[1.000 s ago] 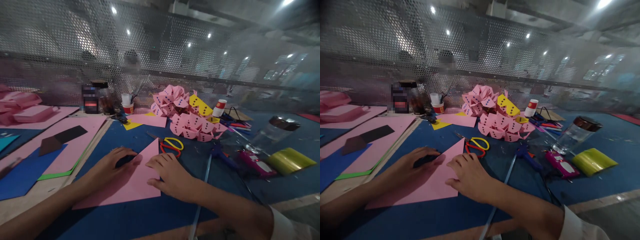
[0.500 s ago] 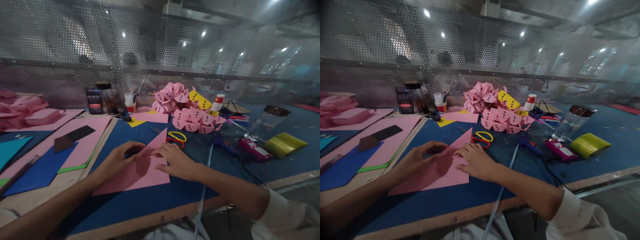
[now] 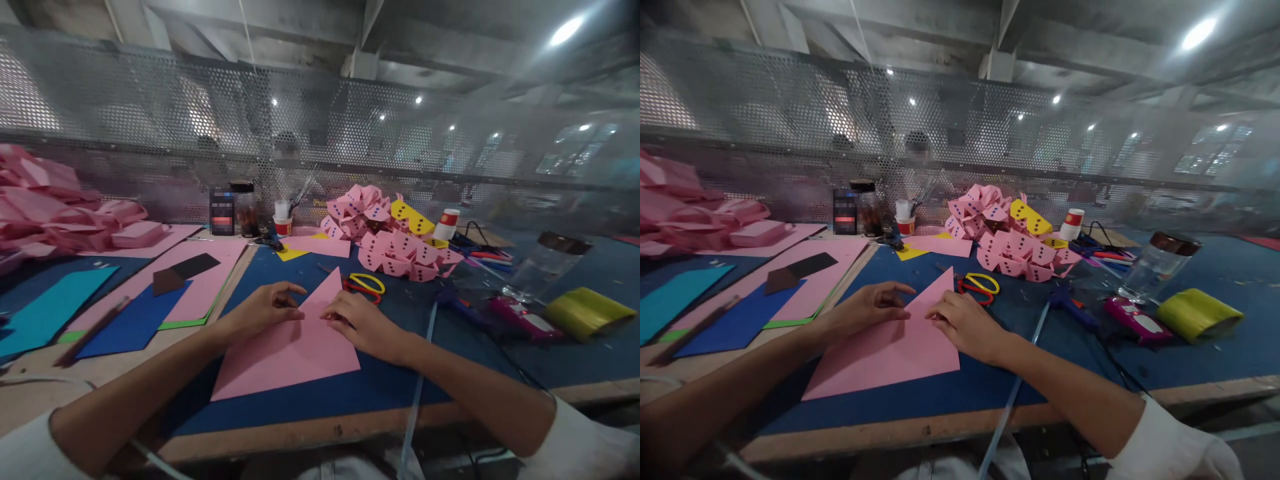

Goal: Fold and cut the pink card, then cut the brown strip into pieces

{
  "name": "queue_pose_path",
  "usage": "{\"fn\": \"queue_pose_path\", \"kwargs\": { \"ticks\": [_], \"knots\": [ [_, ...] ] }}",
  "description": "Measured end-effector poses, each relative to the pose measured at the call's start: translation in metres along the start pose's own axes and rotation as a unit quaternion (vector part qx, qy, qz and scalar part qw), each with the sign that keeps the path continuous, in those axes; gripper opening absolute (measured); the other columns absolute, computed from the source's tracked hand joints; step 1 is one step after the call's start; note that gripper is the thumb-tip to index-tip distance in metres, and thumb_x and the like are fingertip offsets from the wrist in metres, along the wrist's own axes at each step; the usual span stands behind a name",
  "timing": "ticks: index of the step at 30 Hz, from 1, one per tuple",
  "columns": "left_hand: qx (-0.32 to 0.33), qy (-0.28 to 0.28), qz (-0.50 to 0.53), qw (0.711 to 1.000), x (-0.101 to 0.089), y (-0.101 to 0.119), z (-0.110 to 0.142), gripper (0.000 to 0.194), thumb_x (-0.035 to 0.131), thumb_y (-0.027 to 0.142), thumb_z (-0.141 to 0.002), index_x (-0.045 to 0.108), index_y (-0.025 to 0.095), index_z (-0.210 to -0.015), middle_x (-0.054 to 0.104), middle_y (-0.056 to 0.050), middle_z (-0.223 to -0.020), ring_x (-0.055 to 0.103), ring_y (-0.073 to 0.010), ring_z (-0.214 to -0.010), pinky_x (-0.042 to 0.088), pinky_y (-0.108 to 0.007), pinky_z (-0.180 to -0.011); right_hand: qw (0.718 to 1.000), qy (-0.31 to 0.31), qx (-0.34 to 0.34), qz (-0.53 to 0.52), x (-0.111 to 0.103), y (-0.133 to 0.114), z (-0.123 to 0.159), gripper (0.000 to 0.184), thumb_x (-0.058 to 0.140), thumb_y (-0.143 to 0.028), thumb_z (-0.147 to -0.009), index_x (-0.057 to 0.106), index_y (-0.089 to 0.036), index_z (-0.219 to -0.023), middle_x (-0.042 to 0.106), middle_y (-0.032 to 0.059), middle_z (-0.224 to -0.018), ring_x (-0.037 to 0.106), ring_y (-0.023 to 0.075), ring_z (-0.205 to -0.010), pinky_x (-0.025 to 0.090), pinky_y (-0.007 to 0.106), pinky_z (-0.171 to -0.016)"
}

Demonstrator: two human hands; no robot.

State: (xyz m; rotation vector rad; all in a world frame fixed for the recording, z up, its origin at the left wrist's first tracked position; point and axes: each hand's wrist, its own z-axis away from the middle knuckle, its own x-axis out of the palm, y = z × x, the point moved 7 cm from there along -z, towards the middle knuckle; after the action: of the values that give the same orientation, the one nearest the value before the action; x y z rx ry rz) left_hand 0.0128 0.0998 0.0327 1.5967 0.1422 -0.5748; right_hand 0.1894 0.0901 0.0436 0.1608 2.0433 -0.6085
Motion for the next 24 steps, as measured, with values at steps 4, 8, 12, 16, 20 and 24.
{"fn": "queue_pose_path", "kwargs": {
  "ticks": [4, 8, 12, 16, 20, 24],
  "knots": [
    [0.003, -0.021, -0.005, 1.000, 0.001, 0.008, 0.002, 0.052, 0.072, 0.036, -0.071, 0.057, 0.016, -0.117, 0.068, -0.001, -0.077, 0.063, -0.0198, -0.078, 0.045, -0.031, -0.074, 1.000, 0.004, -0.004, 0.005, -0.004, -0.003, 0.001, 0.019, 0.052, -0.016, -0.093, 0.062, -0.020, -0.109, 0.061, 0.0065, -0.103, 0.056, 0.0179, -0.099, 0.042, 0.031, -0.085],
    [-0.017, -0.027, 0.013, 0.999, -0.001, 0.012, 0.006, 0.051, 0.072, 0.032, -0.070, 0.057, 0.016, -0.116, 0.065, 0.001, -0.075, 0.061, -0.0181, -0.074, 0.042, -0.028, -0.068, 1.000, 0.011, -0.012, 0.022, -0.011, -0.011, 0.001, 0.017, 0.053, -0.015, -0.092, 0.063, -0.020, -0.104, 0.060, 0.0060, -0.101, 0.055, 0.0180, -0.096, 0.040, 0.033, -0.085],
    [-0.019, -0.026, 0.037, 0.999, -0.008, 0.009, 0.004, 0.048, 0.070, 0.029, -0.070, 0.058, 0.017, -0.116, 0.063, 0.001, -0.076, 0.059, -0.0174, -0.072, 0.041, -0.029, -0.066, 0.998, 0.038, -0.025, 0.032, -0.020, -0.020, 0.001, 0.014, 0.055, -0.013, -0.089, 0.063, -0.020, -0.097, 0.059, 0.0050, -0.098, 0.054, 0.0176, -0.095, 0.038, 0.034, -0.086],
    [-0.012, 0.016, 0.058, 0.998, -0.024, 0.006, 0.001, 0.049, 0.069, 0.028, -0.069, 0.058, 0.016, -0.116, 0.062, 0.000, -0.077, 0.059, -0.0177, -0.073, 0.042, -0.029, -0.068, 0.994, 0.089, -0.027, 0.063, -0.032, -0.024, 0.002, 0.014, 0.056, -0.014, -0.089, 0.066, -0.022, -0.096, 0.058, 0.0047, -0.095, 0.051, 0.0186, -0.093, 0.037, 0.034, -0.084],
    [0.003, 0.071, 0.078, 0.994, -0.036, 0.011, 0.004, 0.051, 0.067, 0.025, -0.071, 0.058, 0.018, -0.120, 0.061, 0.002, -0.075, 0.057, -0.0157, -0.069, 0.040, -0.027, -0.064, 0.989, 0.099, -0.034, 0.101, -0.037, -0.022, 0.003, 0.016, 0.054, -0.022, -0.092, 0.067, -0.025, -0.100, 0.060, 0.0039, -0.085, 0.053, 0.0185, -0.086, 0.036, 0.035, -0.079],
    [0.026, 0.080, 0.130, 0.988, -0.036, 0.020, 0.010, 0.051, 0.066, 0.023, -0.073, 0.057, 0.020, -0.123, 0.066, -0.002, -0.090, 0.060, -0.0164, -0.076, 0.044, -0.027, -0.069, 0.993, 0.101, -0.023, 0.058, -0.035, -0.014, 0.003, 0.019, 0.050, -0.019, -0.093, 0.066, -0.024, -0.102, 0.068, 0.0019, -0.089, 0.060, 0.0159, -0.085, 0.038, 0.032, -0.081]
  ]
}}
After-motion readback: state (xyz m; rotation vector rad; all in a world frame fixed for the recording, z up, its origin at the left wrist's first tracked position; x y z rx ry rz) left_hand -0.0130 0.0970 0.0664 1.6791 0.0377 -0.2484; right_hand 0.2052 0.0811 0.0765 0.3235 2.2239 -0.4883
